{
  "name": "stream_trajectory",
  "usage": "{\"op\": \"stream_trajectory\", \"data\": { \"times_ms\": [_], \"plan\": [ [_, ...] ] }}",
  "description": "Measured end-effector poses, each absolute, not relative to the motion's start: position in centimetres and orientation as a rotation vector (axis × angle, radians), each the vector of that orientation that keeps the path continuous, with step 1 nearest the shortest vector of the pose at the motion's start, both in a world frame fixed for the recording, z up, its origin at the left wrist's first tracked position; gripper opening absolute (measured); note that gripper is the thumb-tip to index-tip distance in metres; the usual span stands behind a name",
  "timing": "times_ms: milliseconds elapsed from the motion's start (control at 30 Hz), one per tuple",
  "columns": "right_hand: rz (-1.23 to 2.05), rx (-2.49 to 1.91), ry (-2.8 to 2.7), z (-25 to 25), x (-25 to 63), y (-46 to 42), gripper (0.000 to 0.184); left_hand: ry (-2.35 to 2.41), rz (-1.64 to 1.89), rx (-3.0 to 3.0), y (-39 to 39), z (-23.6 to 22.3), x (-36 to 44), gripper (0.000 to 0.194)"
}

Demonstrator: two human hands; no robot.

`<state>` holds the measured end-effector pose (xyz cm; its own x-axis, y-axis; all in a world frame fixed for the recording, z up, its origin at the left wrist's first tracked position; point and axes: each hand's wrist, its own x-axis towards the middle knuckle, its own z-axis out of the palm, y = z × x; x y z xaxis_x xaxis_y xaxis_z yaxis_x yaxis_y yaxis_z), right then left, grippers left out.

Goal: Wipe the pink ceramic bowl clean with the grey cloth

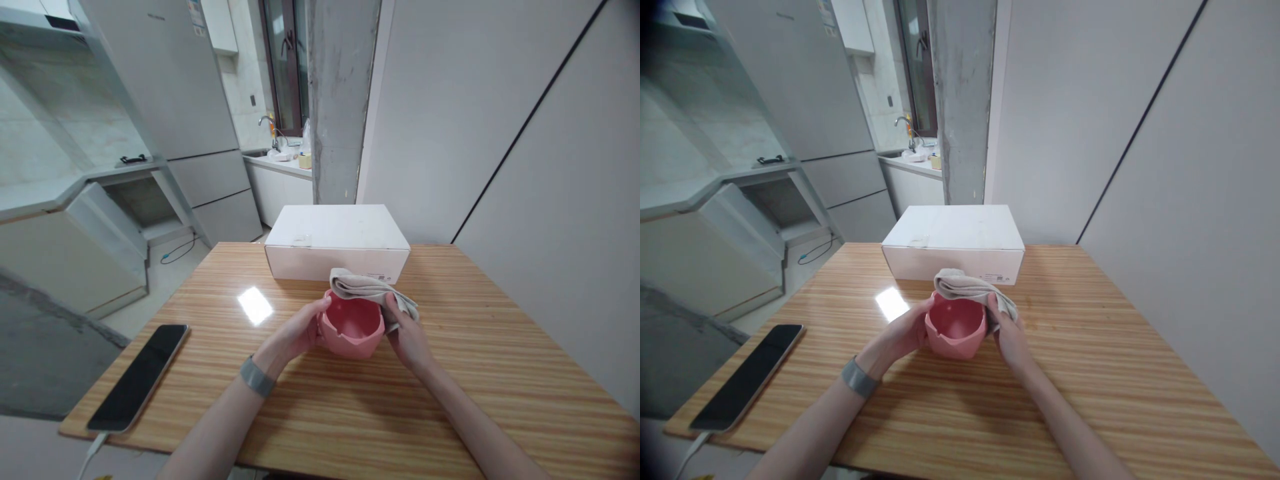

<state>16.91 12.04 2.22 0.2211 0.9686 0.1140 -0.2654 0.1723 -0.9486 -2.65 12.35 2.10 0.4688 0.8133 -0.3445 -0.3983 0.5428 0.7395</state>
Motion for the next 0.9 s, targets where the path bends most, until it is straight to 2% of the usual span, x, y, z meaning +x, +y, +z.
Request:
{"op": "stream_trajectory", "data": {
  "times_ms": [100, 267, 567, 900],
  "plan": [
    [1.222, -0.950, -0.915, 2.3, 17.1, 12.1, 0.042, 0.729, 0.826, 0.666, 12.4, 2.3, -2.8, 0.032],
    [1.109, -1.011, -0.917, 1.4, 17.5, 12.7, 0.050, 0.693, 0.913, 0.721, 12.1, 3.2, -2.1, 0.026],
    [0.985, -1.057, -0.889, -1.1, 17.3, 13.6, 0.051, 0.670, 1.053, 0.700, 11.8, 3.1, -0.9, 0.035],
    [0.917, -1.030, -0.922, -0.8, 17.0, 13.2, 0.046, 0.768, 0.982, 0.783, 11.4, 3.1, -0.6, 0.046]
  ]
}}
